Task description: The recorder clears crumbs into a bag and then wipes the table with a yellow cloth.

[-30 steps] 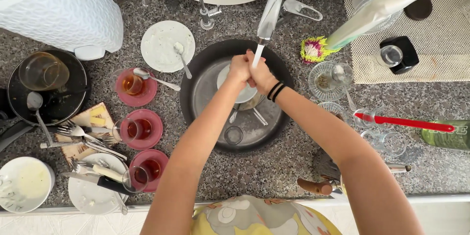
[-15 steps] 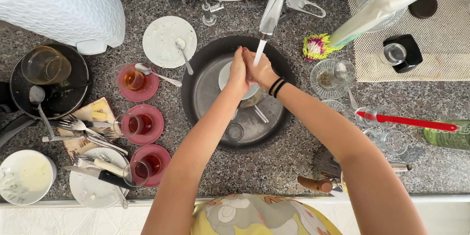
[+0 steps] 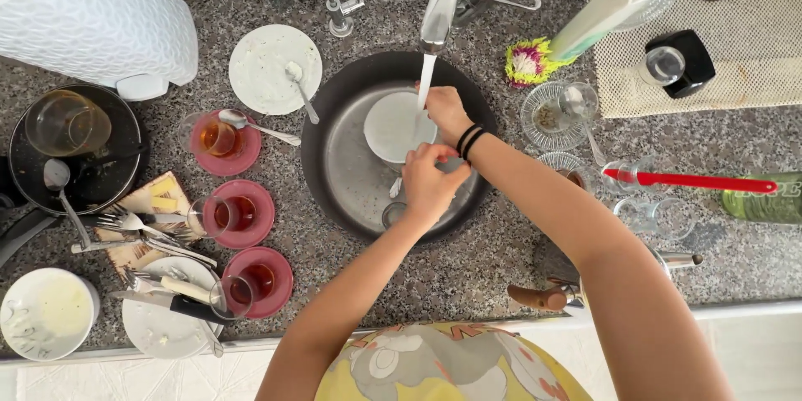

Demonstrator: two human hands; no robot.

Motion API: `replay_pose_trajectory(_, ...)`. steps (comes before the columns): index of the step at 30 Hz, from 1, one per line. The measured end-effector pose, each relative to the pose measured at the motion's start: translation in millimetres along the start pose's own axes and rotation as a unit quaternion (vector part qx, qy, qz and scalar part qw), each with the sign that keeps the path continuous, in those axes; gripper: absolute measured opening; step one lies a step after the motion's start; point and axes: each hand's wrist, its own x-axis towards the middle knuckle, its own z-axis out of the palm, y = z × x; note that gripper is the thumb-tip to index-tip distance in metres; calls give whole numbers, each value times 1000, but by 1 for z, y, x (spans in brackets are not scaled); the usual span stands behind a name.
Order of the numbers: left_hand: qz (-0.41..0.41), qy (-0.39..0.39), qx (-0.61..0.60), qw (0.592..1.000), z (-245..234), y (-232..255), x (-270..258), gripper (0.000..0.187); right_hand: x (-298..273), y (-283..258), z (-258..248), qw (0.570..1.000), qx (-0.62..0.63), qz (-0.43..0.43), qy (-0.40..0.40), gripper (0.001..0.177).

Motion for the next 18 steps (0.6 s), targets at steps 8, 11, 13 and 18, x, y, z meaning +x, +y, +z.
replay_pose_trajectory(8,28,24,26,999,10,-6,-7,23,11,22,-1,999,-14,-8,46,35)
replay_pose_trajectory(11,81,23,4,996,15,-10,-12,17,4,5,3,998,28,1,56,33)
replay_pose_trajectory(13,111,13,-11,994,18,-9,-18,16,-6,-8,6,995,64,24,69,35)
replay_pose_trajectory(18,141,-114,-149,972,26,2,-32,18,-25,-21,5,889,-320,-319,74,8)
